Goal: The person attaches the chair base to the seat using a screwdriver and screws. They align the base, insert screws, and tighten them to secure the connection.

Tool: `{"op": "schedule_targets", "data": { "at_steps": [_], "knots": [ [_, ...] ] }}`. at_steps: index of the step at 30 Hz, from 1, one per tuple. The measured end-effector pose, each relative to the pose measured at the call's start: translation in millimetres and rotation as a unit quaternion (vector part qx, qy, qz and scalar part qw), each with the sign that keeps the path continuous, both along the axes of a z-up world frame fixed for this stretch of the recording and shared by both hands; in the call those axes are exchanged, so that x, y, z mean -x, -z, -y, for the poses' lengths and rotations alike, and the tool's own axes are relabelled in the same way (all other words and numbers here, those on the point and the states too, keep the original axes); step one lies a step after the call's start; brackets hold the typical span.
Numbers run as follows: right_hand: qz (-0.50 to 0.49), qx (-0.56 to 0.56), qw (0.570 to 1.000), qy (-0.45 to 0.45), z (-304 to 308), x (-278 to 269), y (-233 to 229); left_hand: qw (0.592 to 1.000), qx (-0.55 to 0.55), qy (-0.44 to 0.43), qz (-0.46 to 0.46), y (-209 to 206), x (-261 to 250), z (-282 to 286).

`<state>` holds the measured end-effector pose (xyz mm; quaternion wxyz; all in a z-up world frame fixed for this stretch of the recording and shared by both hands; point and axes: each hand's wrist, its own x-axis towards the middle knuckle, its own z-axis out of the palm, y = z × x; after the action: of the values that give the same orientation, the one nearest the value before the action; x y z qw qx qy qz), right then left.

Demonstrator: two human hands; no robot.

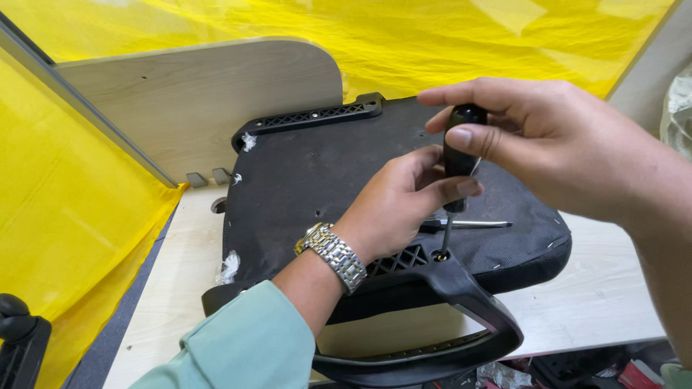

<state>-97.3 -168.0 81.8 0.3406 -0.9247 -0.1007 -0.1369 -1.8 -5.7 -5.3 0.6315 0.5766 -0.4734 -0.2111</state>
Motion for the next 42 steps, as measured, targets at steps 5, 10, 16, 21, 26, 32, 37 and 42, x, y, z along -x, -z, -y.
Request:
{"op": "schedule_targets", "data": {
  "at_steps": [5,10,16,21,26,32,37,42],
  "knots": [
    [-0.014,0.057,0.998,-0.027,2.5,-2.0,-13.0,1.000,-0.026,0.012,0.006,-0.1,-5.0,-7.2],
    [-0.078,0.127,0.979,0.141,-17.5,-5.3,-25.6,0.997,-0.078,0.011,-0.009,-5.2,-6.9,-15.6],
    [-0.005,0.147,0.975,0.166,-24.3,-6.6,-10.7,0.998,-0.051,-0.038,-0.021,5.0,2.3,-3.4],
    [0.022,0.085,0.981,0.173,0.3,-11.6,-2.0,0.993,-0.099,-0.067,-0.023,10.4,9.5,7.5],
    [0.165,-0.101,0.980,0.045,38.3,-8.8,9.2,0.991,-0.116,-0.061,0.023,5.8,3.6,14.7],
    [0.151,-0.221,0.950,0.160,125.4,-20.0,15.9,0.870,-0.360,-0.187,0.279,2.4,-5.8,2.1],
    [0.018,-0.227,0.931,0.285,167.7,-29.1,64.4,0.851,-0.389,-0.185,0.300,17.8,-9.4,6.6],
    [-0.188,-0.095,0.947,0.242,149.7,-29.8,95.1,0.837,-0.387,-0.216,0.321,29.9,-9.2,20.7]
  ]
}}
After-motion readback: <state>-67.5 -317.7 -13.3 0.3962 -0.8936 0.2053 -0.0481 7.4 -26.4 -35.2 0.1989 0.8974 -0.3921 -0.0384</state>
